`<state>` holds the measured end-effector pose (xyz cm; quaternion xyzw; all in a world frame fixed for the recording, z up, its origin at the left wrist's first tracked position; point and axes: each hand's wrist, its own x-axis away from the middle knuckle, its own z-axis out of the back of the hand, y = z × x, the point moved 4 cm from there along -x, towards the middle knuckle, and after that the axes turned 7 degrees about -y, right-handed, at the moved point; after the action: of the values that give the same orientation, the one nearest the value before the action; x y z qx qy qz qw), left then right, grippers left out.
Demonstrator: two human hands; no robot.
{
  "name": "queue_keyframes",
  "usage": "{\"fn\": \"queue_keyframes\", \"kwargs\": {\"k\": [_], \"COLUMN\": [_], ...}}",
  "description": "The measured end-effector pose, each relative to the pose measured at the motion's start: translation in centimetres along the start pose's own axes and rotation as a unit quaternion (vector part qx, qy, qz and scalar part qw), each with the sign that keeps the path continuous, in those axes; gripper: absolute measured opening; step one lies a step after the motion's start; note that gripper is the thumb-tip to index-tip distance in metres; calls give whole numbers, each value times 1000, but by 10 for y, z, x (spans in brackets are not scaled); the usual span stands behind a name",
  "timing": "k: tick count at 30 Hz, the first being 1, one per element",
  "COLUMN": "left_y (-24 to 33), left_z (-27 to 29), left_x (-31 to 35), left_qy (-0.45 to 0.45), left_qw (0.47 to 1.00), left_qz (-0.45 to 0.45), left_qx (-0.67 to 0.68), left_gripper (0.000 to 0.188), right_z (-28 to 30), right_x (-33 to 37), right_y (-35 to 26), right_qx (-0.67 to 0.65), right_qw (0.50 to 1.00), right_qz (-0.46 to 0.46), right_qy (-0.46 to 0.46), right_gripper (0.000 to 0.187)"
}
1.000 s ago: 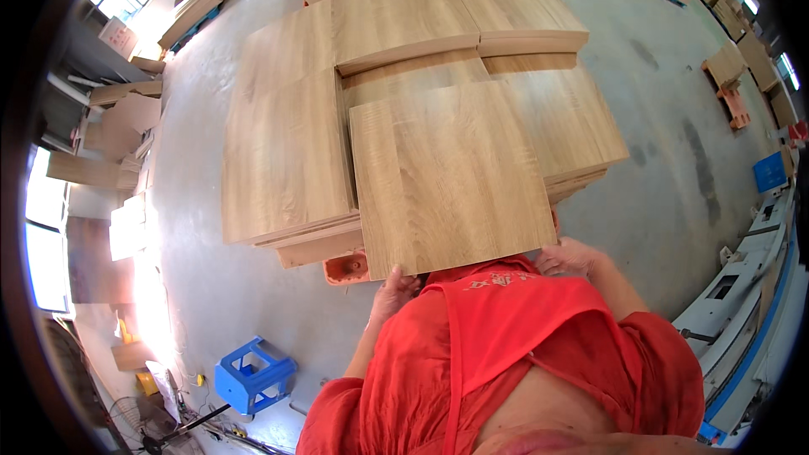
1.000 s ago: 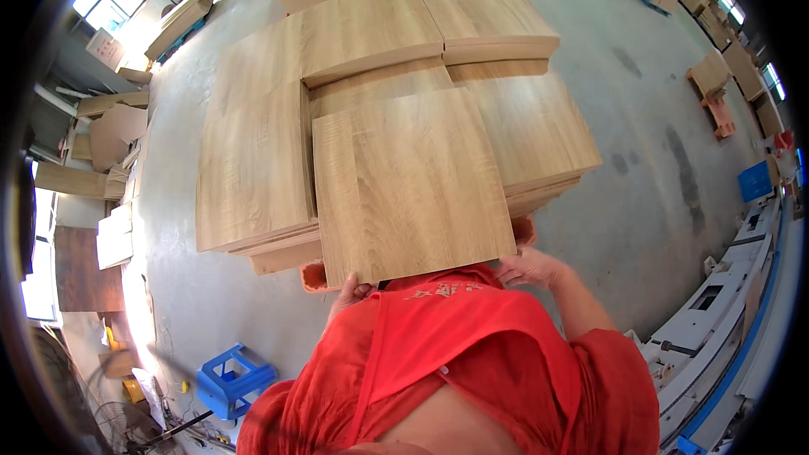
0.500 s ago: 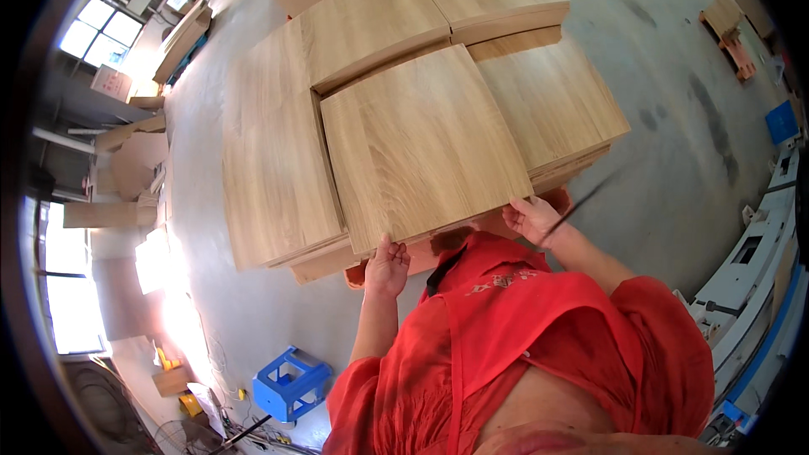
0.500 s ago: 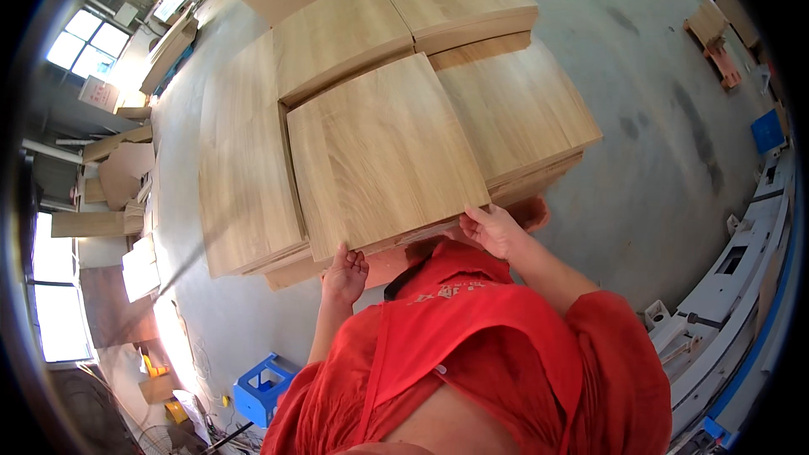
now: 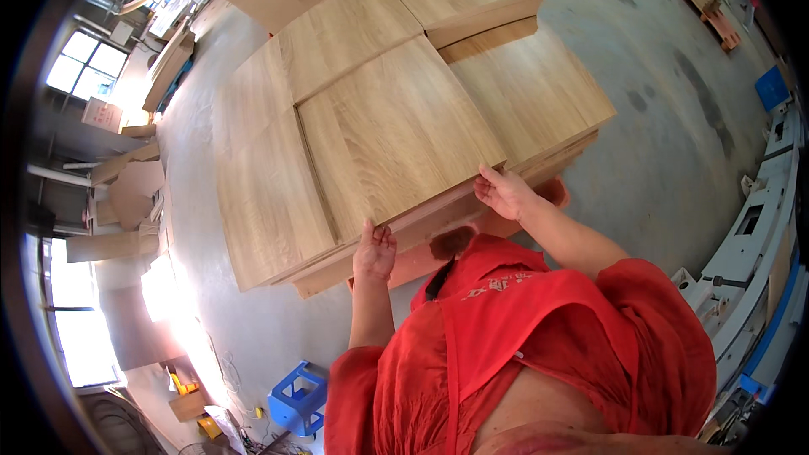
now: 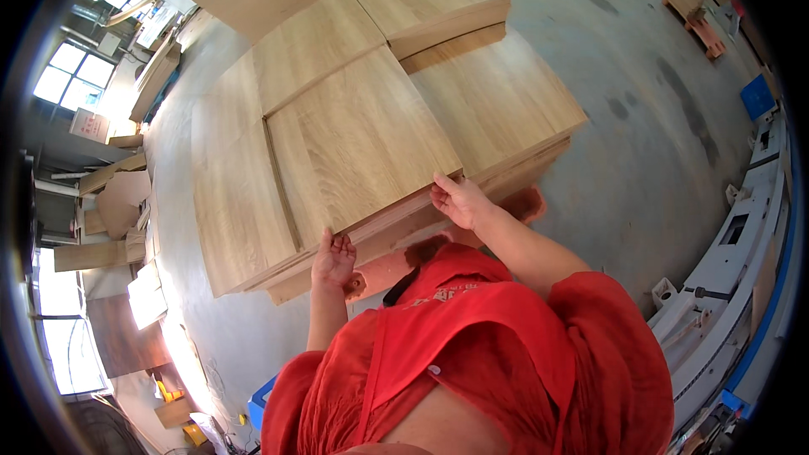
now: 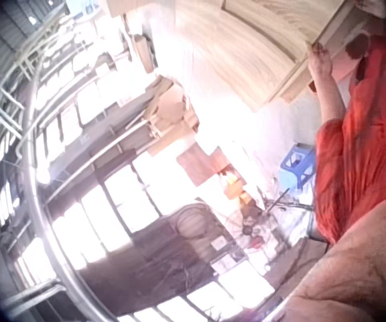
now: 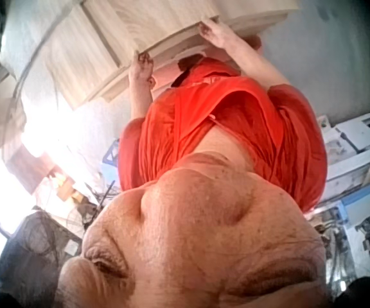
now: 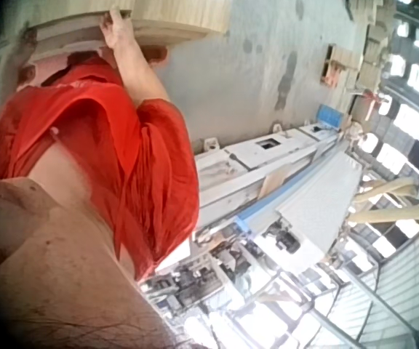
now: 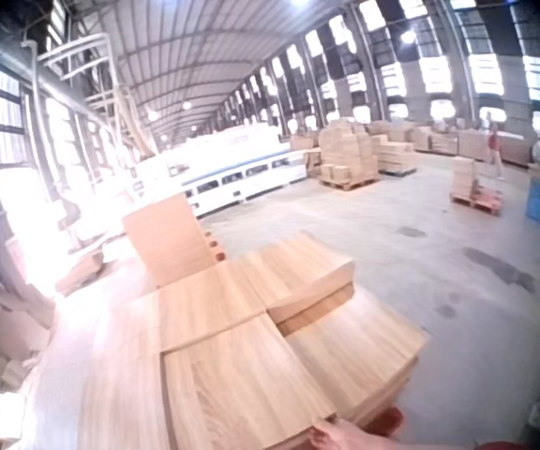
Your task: The person picks up light-colored wood planks from a workbench and stacks them onto a red plastic pallet on the floor. The person repeatedly lifts the planks and places them in a neat pile, organizing the materials in a workshop setting.
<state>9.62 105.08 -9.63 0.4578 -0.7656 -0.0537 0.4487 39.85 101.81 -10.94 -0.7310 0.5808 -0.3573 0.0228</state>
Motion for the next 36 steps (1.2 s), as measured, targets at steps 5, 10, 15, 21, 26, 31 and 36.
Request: {"fn": "queue_keyframes", "kwargs": {"k": [5, 10, 15, 21, 26, 31, 36], "left_y": [5, -63, -119, -170, -213, -248, -279], "left_z": [6, -40, -23, -20, -57, -41, 17], "left_x": [-3, 1, 10, -2, 35, 63, 92], "left_qy": [-8, -169, -323, -296, -363, -396, -403], "left_qw": [1000, 959, 831, 737, 647, 575, 540], "left_qz": [-24, 183, 321, 417, 432, 445, 447], "left_qx": [2, -134, -319, -441, -513, -561, -589], "left_gripper": [19, 20, 19, 30, 33, 36, 34], "right_z": [-16, 68, 138, 113, 92, 105, 73], "right_x": [16, 116, 267, 483, 607, 713, 779], "right_y": [3, 7, 58, 151, 289, 507, 671], "right_qx": [35, 240, 511, 316, 128, -170, -520], "right_qw": [999, 952, 688, 481, 349, 91, 23], "right_qz": [-2, 104, 152, 281, 257, 152, 321], "right_qy": [-13, 160, 492, 768, 892, 969, 791], "right_gripper": [23, 35, 51, 37, 57, 69, 66]}}
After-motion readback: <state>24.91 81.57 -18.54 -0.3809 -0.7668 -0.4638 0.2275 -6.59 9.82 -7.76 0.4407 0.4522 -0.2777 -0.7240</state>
